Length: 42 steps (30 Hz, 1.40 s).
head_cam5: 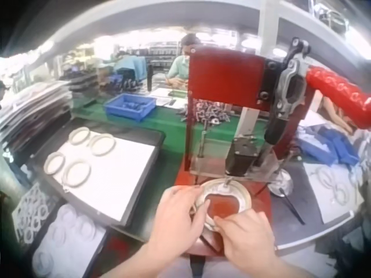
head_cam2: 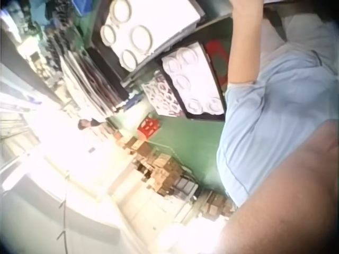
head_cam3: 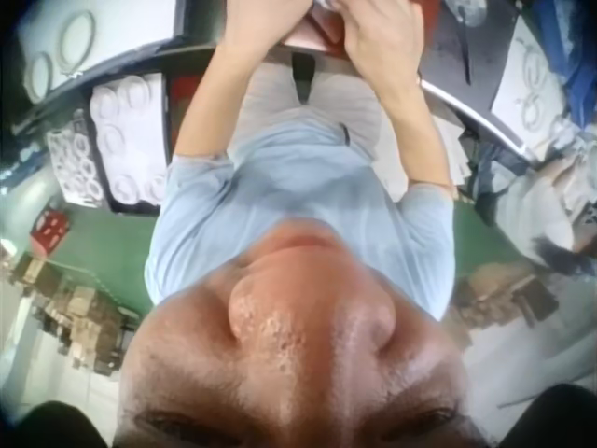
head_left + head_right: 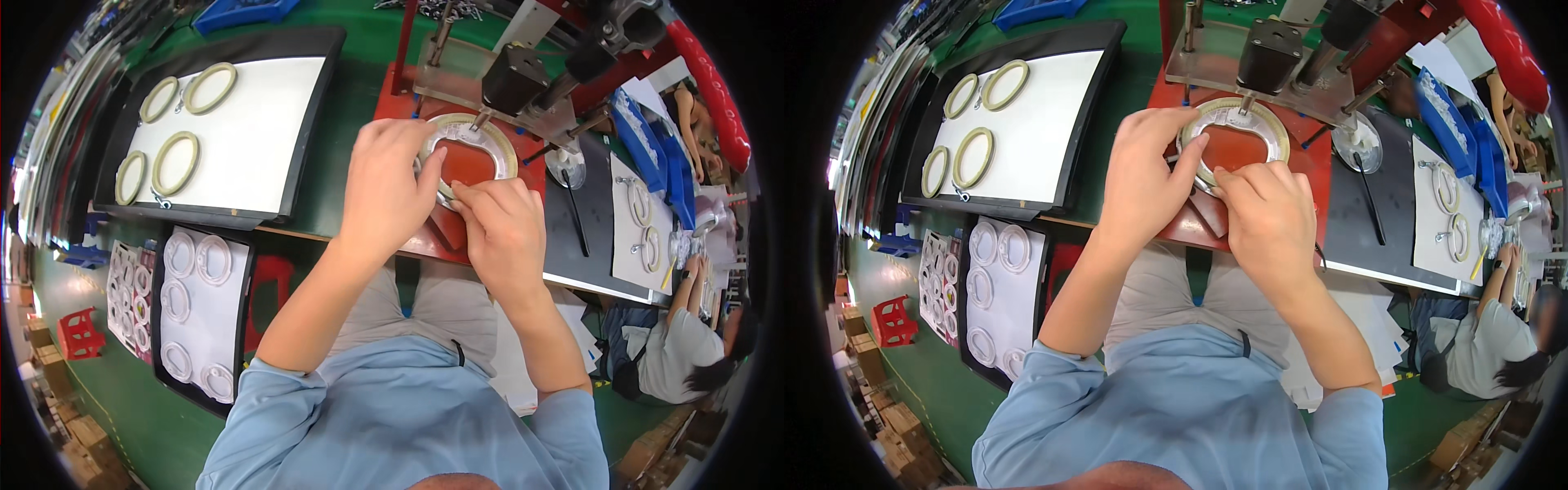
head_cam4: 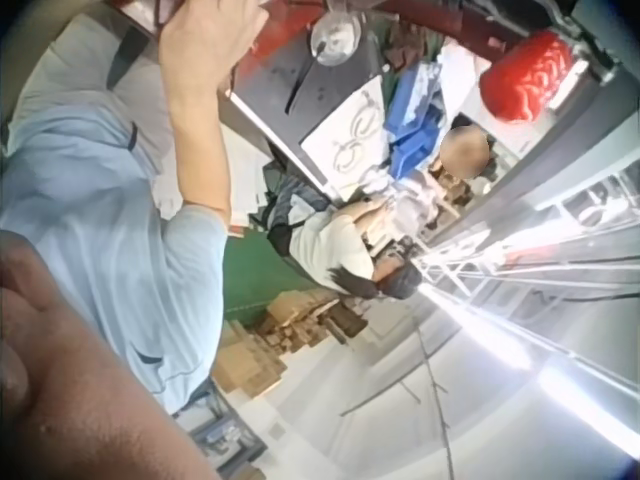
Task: Assembling circular components onto a base using a manual press machine and a brush to apply a substance.
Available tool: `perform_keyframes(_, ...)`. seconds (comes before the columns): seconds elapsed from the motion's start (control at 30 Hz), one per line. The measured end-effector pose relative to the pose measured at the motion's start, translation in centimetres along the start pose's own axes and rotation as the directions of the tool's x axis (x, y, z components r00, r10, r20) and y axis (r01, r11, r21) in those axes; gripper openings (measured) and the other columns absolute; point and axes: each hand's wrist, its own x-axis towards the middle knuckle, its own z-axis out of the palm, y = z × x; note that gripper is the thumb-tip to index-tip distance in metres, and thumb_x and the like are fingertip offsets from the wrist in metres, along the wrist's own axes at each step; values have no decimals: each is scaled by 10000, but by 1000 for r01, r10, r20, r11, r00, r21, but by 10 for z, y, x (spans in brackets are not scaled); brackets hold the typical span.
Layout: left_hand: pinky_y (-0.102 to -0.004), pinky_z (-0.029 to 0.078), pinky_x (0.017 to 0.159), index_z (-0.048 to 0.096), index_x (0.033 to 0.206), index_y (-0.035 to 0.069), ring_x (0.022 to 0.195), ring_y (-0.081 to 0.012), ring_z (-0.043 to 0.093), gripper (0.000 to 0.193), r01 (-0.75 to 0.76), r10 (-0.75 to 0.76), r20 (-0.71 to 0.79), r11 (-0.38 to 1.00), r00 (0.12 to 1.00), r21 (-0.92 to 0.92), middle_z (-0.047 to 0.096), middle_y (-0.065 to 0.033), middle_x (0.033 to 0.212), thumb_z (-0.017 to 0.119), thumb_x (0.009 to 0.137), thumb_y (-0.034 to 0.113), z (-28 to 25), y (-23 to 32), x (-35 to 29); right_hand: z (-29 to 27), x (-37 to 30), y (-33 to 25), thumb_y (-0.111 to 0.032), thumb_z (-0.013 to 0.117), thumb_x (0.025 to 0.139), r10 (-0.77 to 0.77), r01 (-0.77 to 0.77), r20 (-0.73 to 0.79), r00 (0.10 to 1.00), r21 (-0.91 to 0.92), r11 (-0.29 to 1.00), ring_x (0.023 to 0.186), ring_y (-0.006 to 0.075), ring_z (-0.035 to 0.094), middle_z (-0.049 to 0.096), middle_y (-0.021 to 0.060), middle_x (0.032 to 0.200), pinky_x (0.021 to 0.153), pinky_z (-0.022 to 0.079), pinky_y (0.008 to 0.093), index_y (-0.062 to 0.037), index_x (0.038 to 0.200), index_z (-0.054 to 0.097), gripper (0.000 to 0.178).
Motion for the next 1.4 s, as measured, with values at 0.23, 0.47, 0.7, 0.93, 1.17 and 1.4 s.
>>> perform_keyframes(0.23, -432, 540, 1062, 822, 1099, 52, 1219, -325, 714, 222, 146, -147, 6, 982, 989, -116, 798, -150, 1213, 709, 909, 36, 9, 0, 0, 3, -4, 1, -68, 723, 866, -40, 41, 24, 999, -22, 999, 939, 225, 648, 694, 4, 995, 794, 456, 386, -82, 1120, 795, 265)
perform_keyframes(0.47, -321, 613, 865, 815, 1136, 48, 1042, -237, 770, 228, 117, -116, 21, 986, 993, -120, 789, -156, 1260, 696, 949, -7, 11, -6, 2, -4, -5, 6, -54, 738, 853, -24, 24, 125, 992, 0, 1000, 1064, 263, 656, 705, 46, 1159, 911, 476, 404, -70, 1229, 772, 378)
perform_keyframes(0.7, -420, 583, 1006, 804, 1043, 32, 1154, -339, 754, 203, 90, -92, -1, 981, 996, -174, 804, -178, 1151, 686, 884, -16, 13, -5, 5, 9, 9, 30, -173, 763, 988, 145, -143, -35, 989, 53, 988, 1295, 416, 604, 650, 224, 1387, 1104, 462, 501, 47, 1395, 638, 479)
perform_keyframes(0.93, -423, 591, 986, 798, 1017, 7, 1127, -349, 765, 192, 67, -72, -21, 983, 997, -173, 804, -195, 1126, 694, 869, -55, 15, -6, 7, 17, 11, 36, -308, 661, 1072, 245, -249, 126, 961, 14, 968, 1431, 461, 508, 541, 289, 1535, 1164, 436, 504, 93, 1502, 517, 605)
perform_keyframes(1.17, -363, 628, 902, 800, 1094, 19, 1124, -313, 772, 204, 20, -19, 17, 996, 1000, -83, 802, -176, 1191, 703, 925, -43, 10, -4, 10, 15, 21, 43, -313, 686, 1052, 201, -201, 154, 967, -17, 980, 1380, 457, 559, 564, 295, 1510, 1135, 472, 491, 85, 1482, 550, 601)
perform_keyframes(1.4, -424, 587, 964, 771, 1100, -18, 1145, -356, 743, 204, -10, 9, -10, 997, 1000, -72, 792, -191, 1176, 713, 904, -11, 13, -5, 4, 14, 15, 40, -325, 678, 1049, 210, -211, 178, 961, -15, 977, 1420, 499, 501, 517, 315, 1537, 1193, 416, 507, 91, 1507, 506, 642)
